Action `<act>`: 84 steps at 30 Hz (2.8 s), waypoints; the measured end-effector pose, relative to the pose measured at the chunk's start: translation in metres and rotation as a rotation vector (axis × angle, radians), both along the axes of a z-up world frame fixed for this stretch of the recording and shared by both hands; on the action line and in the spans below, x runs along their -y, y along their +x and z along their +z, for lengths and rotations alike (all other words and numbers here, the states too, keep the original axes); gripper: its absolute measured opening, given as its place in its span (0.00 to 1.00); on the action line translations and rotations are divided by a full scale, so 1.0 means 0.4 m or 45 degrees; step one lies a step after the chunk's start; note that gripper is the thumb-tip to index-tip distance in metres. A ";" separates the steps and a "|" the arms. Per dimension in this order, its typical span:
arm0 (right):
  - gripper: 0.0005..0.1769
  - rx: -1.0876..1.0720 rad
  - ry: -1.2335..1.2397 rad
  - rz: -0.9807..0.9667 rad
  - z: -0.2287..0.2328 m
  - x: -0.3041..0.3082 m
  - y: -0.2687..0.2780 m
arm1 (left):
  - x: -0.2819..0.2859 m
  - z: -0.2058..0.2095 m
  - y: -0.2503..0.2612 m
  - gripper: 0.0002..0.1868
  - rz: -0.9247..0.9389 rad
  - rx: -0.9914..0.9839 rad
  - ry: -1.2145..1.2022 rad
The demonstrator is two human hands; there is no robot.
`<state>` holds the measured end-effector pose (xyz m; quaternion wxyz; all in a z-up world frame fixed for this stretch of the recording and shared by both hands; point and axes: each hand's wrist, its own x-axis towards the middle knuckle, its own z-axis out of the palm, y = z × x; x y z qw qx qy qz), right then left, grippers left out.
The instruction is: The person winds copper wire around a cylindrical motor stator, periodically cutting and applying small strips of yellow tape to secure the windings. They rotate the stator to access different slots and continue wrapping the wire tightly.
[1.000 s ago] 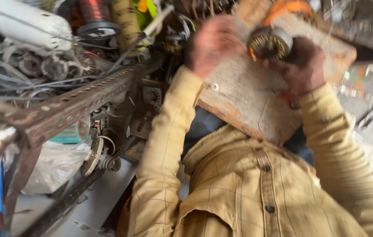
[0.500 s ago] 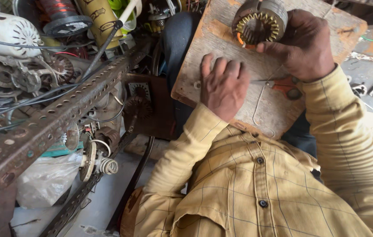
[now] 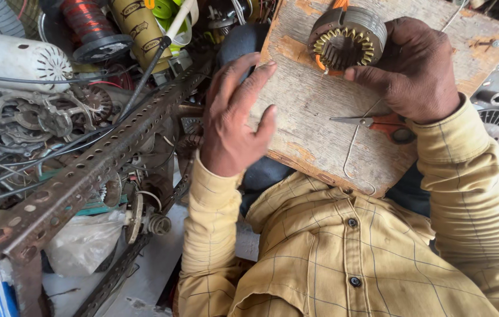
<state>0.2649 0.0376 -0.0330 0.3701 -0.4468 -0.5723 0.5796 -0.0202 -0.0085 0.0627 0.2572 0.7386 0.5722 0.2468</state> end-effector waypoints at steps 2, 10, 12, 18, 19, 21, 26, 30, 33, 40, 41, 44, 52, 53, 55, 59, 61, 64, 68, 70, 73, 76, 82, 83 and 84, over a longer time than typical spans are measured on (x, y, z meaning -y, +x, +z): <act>0.17 -0.003 0.007 0.003 -0.002 -0.003 0.000 | 0.002 -0.007 0.033 0.17 0.070 0.156 0.020; 0.18 -0.058 0.007 -0.013 -0.007 0.002 -0.004 | -0.020 -0.142 0.168 0.09 0.075 -0.517 0.115; 0.19 -0.059 -0.007 -0.012 -0.007 0.004 -0.004 | -0.019 -0.145 0.124 0.07 -0.026 -0.457 0.079; 0.19 -0.070 0.055 0.001 -0.006 0.016 -0.006 | -0.037 -0.134 0.062 0.10 -0.253 -0.038 0.170; 0.19 -0.030 0.087 -0.002 -0.002 0.012 -0.005 | -0.051 -0.145 0.074 0.09 -0.262 -0.112 0.240; 0.18 -0.038 0.072 -0.010 -0.002 0.010 -0.006 | -0.075 -0.164 0.084 0.06 -0.272 -0.188 0.336; 0.20 -0.114 -0.004 -0.026 -0.003 0.011 -0.013 | -0.095 -0.169 0.103 0.07 -0.306 -0.170 0.390; 0.20 -0.204 -0.054 -0.008 0.003 0.004 -0.015 | -0.101 -0.166 0.104 0.11 -0.371 -0.291 0.407; 0.20 -0.138 -0.051 -0.003 0.016 0.002 -0.021 | -0.100 -0.187 0.115 0.10 -0.359 -0.346 0.523; 0.17 0.000 -0.004 -0.003 0.017 0.003 -0.016 | -0.089 -0.222 0.105 0.09 -0.413 -0.303 0.496; 0.17 0.015 0.025 0.010 0.015 0.004 -0.015 | -0.090 -0.228 0.110 0.09 -0.416 -0.301 0.487; 0.17 -0.007 0.000 -0.016 0.030 0.004 -0.026 | -0.094 -0.243 0.113 0.13 -0.412 -0.263 0.426; 0.19 -0.272 -0.162 -0.041 0.091 -0.014 -0.056 | -0.093 -0.216 0.098 0.19 -0.322 0.020 0.066; 0.19 -0.204 -0.136 -0.044 0.087 -0.014 -0.057 | -0.098 -0.221 0.104 0.31 -0.271 0.129 -0.009; 0.19 -0.070 -0.079 -0.054 0.072 -0.009 -0.052 | -0.102 -0.229 0.117 0.36 -0.274 -0.150 0.112; 0.20 -0.046 -0.056 -0.080 0.051 -0.003 -0.048 | -0.109 -0.205 0.110 0.37 -0.419 -0.178 0.081; 0.20 -0.201 -0.142 -0.130 0.044 0.009 -0.044 | -0.103 -0.187 0.083 0.34 -0.275 0.138 0.277; 0.19 -0.073 0.007 -0.109 0.004 0.026 -0.029 | -0.109 -0.188 0.022 0.33 -0.164 0.614 -0.030; 0.19 -0.144 0.001 -0.082 -0.017 0.016 -0.021 | -0.122 -0.207 0.043 0.32 -0.141 0.684 -0.525; 0.20 -0.185 0.000 -0.085 -0.010 0.030 -0.022 | -0.133 -0.216 0.056 0.32 -0.216 0.646 -0.357; 0.21 -0.351 -0.005 -0.120 0.012 0.032 -0.042 | -0.133 -0.209 0.060 0.29 -0.260 0.677 -0.179; 0.21 -0.082 0.108 -0.179 0.062 0.048 -0.050 | -0.126 -0.179 0.055 0.29 -0.266 0.787 -0.167; 0.21 -0.053 0.306 -0.201 0.167 0.056 -0.071 | -0.074 -0.103 0.076 0.30 -0.211 1.278 -0.288; 0.21 0.054 0.388 -0.227 0.186 0.060 -0.075 | -0.060 -0.091 0.087 0.31 -0.185 1.395 -0.345; 0.21 0.159 0.469 -0.256 0.206 0.066 -0.079 | -0.049 -0.080 0.099 0.30 -0.105 1.311 -0.250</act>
